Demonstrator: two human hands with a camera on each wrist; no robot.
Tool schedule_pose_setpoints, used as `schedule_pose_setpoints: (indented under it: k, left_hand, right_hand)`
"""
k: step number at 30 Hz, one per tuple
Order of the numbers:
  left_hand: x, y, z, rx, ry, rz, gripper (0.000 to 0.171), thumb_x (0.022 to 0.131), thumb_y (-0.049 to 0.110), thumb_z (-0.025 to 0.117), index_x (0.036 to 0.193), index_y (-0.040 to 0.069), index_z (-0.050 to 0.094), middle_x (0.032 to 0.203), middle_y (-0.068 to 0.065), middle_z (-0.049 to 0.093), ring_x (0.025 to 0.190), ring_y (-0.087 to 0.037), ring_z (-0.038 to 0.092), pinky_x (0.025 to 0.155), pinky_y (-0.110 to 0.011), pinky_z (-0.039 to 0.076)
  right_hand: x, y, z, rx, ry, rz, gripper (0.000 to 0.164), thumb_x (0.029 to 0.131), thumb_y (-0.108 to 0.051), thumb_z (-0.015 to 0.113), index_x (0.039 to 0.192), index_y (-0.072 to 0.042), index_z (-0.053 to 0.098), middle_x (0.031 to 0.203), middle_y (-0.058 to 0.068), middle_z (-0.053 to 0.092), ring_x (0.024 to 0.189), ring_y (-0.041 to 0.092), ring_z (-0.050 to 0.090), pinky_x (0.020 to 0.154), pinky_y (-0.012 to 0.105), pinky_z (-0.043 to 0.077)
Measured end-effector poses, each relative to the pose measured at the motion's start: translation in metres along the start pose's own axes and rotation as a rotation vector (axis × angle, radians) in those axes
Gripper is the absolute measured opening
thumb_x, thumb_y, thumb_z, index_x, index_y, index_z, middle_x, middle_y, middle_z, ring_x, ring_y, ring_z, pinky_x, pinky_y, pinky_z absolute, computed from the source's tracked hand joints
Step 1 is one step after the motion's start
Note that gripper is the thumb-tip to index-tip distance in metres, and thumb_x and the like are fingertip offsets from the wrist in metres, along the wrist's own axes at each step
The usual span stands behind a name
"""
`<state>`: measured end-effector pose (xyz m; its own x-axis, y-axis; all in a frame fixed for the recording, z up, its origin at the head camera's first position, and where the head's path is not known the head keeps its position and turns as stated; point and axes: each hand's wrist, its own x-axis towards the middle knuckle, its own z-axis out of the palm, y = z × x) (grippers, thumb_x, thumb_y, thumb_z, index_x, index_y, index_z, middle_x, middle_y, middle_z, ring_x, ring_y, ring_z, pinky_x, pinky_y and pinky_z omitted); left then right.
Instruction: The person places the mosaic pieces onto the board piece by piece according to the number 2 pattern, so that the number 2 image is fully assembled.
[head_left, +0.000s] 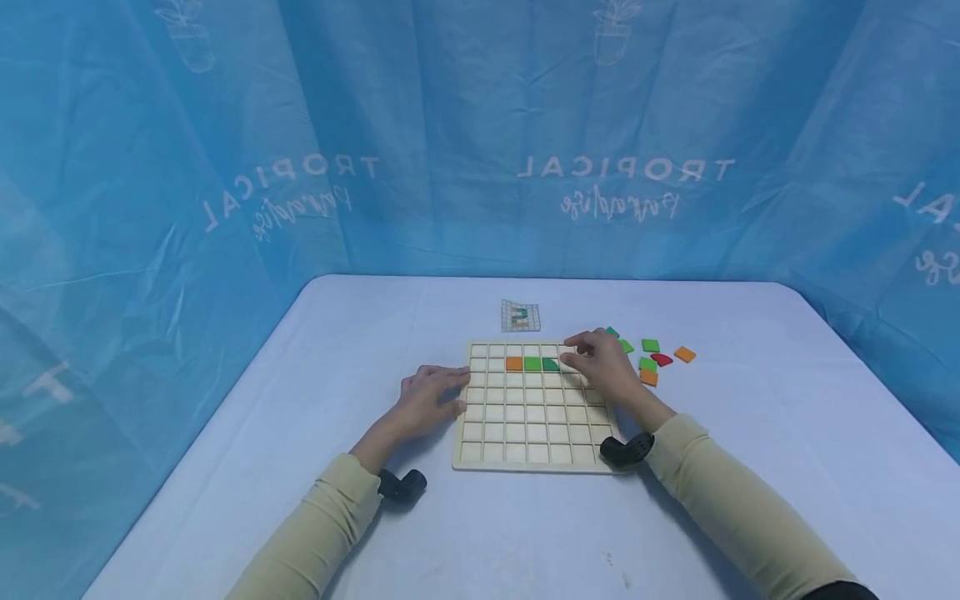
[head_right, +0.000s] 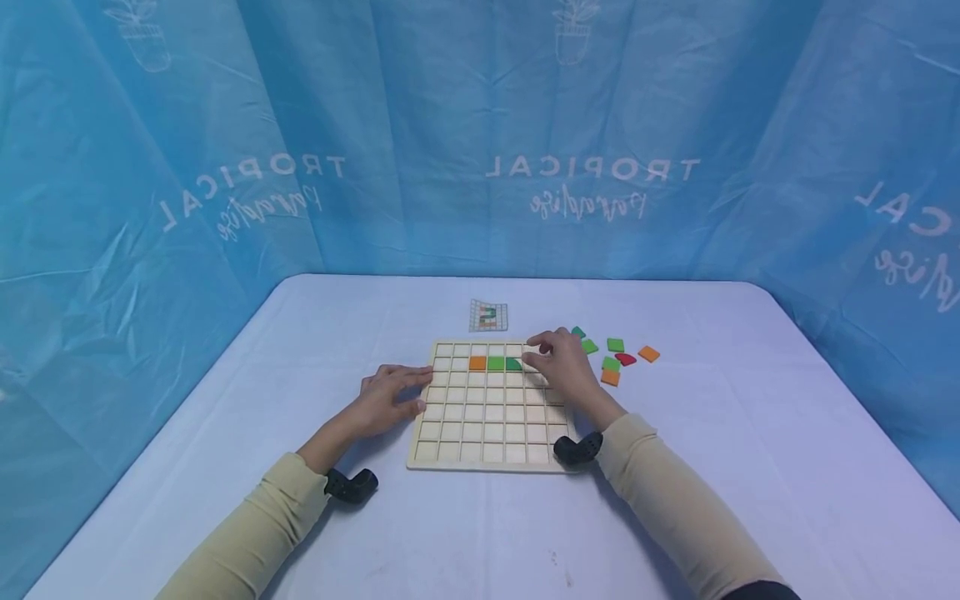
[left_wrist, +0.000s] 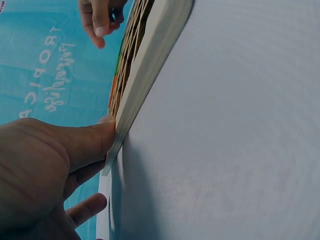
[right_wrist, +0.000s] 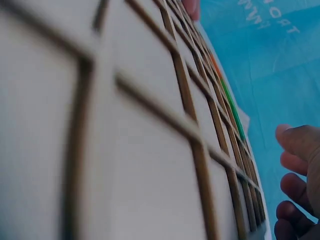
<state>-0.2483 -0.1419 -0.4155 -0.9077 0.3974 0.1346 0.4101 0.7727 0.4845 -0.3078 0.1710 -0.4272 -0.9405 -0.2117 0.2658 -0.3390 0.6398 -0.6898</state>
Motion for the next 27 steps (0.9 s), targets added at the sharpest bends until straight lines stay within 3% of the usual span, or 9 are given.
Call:
schedule_pose_setpoints:
  k: [6, 15, 27]
  left_hand:
    - [0.003, -0.003, 0.001, -0.006, -0.028, -0.026, 0.048, 0.092, 0.019, 0.066, 0.136, 0.006, 0.054, 0.144, -0.004, 0.047, 0.13, -0.03, 0.035, 0.102, -0.054, 0.023]
    - [0.002, -0.004, 0.001, -0.009, -0.026, -0.024, 0.047, 0.092, 0.02, 0.066, 0.136, 0.007, 0.055, 0.144, -0.002, 0.047, 0.13, -0.029, 0.036, 0.102, -0.054, 0.023]
    - [0.002, -0.003, 0.0, -0.024, -0.022, -0.021, 0.047, 0.092, 0.019, 0.066, 0.136, 0.006, 0.055, 0.145, -0.003, 0.046, 0.13, -0.029, 0.035, 0.102, -0.054, 0.021]
  right_hand:
    - [-0.001, 0.009, -0.014, -0.084, 0.068, 0.005, 0.029, 0.089, -0.021, 0.071, 0.111, -0.002, 0.07, 0.094, 0.013, 0.058, 0.09, 0.03, 0.048, 0.072, 0.042, 0.04]
    - [-0.002, 0.028, -0.032, -0.181, 0.062, 0.146, 0.033, 0.088, -0.024, 0.07, 0.113, -0.003, 0.069, 0.105, 0.017, 0.057, 0.105, 0.036, 0.039, 0.082, 0.049, 0.034]
    - [-0.003, 0.049, -0.051, -0.302, 0.057, 0.156, 0.037, 0.089, -0.025, 0.068, 0.116, 0.0, 0.067, 0.111, 0.024, 0.054, 0.106, 0.045, 0.037, 0.083, 0.055, 0.031]
